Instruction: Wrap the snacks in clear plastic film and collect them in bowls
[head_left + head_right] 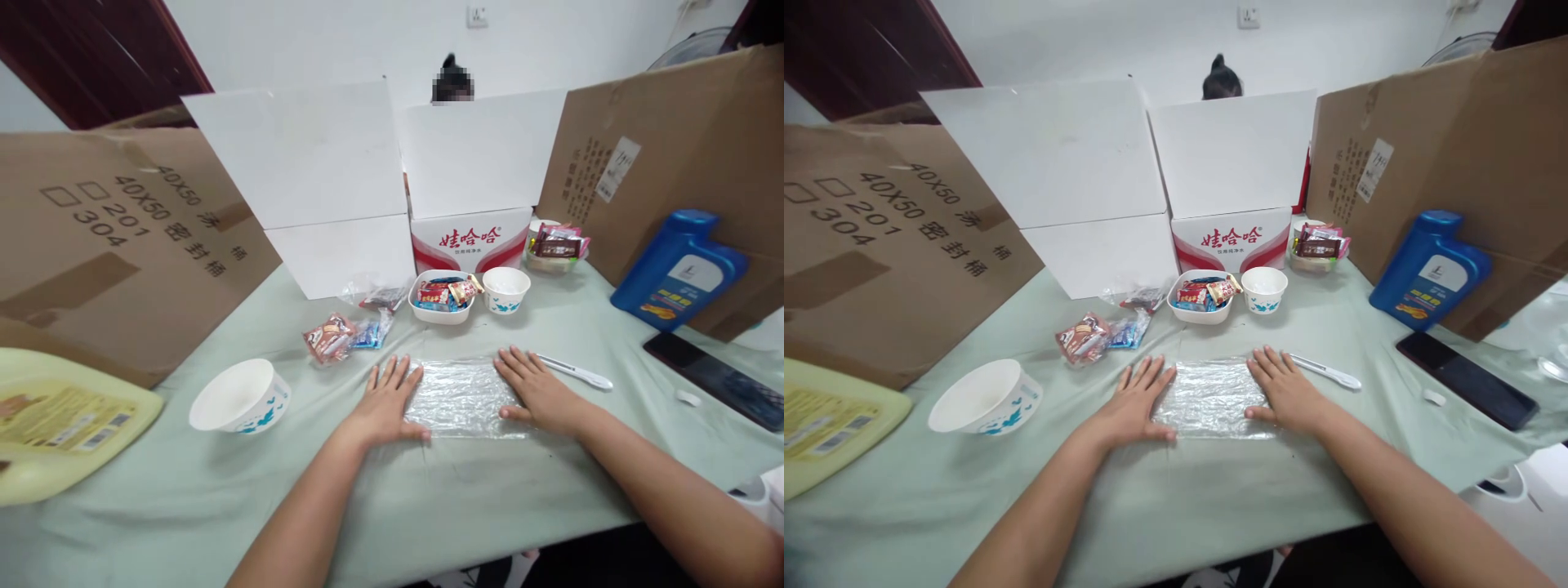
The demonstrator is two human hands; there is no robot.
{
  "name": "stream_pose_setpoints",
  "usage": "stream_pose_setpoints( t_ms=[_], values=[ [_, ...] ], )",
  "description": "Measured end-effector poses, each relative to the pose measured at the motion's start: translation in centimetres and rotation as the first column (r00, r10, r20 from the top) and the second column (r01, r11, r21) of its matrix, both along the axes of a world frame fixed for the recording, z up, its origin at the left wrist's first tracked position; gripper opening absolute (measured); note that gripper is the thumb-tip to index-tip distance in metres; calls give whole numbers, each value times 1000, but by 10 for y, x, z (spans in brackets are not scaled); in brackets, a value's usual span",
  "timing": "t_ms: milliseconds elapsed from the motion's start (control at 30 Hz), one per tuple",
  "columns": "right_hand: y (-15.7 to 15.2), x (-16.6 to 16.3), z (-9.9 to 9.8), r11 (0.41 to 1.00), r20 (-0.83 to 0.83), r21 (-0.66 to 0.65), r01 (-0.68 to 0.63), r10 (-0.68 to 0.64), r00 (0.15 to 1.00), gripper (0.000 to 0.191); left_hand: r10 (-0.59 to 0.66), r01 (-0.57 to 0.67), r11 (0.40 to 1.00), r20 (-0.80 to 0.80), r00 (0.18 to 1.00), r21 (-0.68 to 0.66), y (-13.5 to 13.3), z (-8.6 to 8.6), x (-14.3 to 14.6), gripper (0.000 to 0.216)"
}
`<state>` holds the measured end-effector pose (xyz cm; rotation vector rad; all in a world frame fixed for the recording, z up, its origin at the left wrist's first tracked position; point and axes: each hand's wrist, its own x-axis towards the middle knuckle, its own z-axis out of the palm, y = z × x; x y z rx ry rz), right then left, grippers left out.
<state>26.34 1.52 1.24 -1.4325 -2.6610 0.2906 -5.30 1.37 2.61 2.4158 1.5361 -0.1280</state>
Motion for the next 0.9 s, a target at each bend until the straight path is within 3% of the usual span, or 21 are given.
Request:
stream_pose_setpoints(
  t_ms=[100,200,333,533,633,733,833,900],
  values=[
    [-9,4,23,988,-111,7,-151,151,982,85,-31,27,998,69,997,64,-8,15,-6,112],
    [-19,1,40,933,-168,-112,-341,321,932,54,-101,103,995,129,987,-10,-18,29,-5,65],
    [-20,8,43,919,-132,-230,-321,297,946,10,-79,92,988,100,992,-126,-19,37,-9,17],
    [-13,24,46,912,-239,-231,-340,286,928,19,-130,160,980,222,966,-122,-16,40,-22,15],
    [-13,30,51,904,-323,-305,-299,197,926,19,-77,159,966,355,932,-206,-15,42,-29,12],
    [-9,32,47,895,-380,-421,-150,-24,925,10,103,28,964,468,878,-266,-9,40,-31,4],
    [-3,29,35,888,-387,-460,30,-231,893,6,238,-158,967,487,841,-199,-2,30,-25,6],
    [0,23,28,900,-343,-413,140,-296,892,7,277,-257,961,424,862,-104,3,23,-18,7]
  ],
)
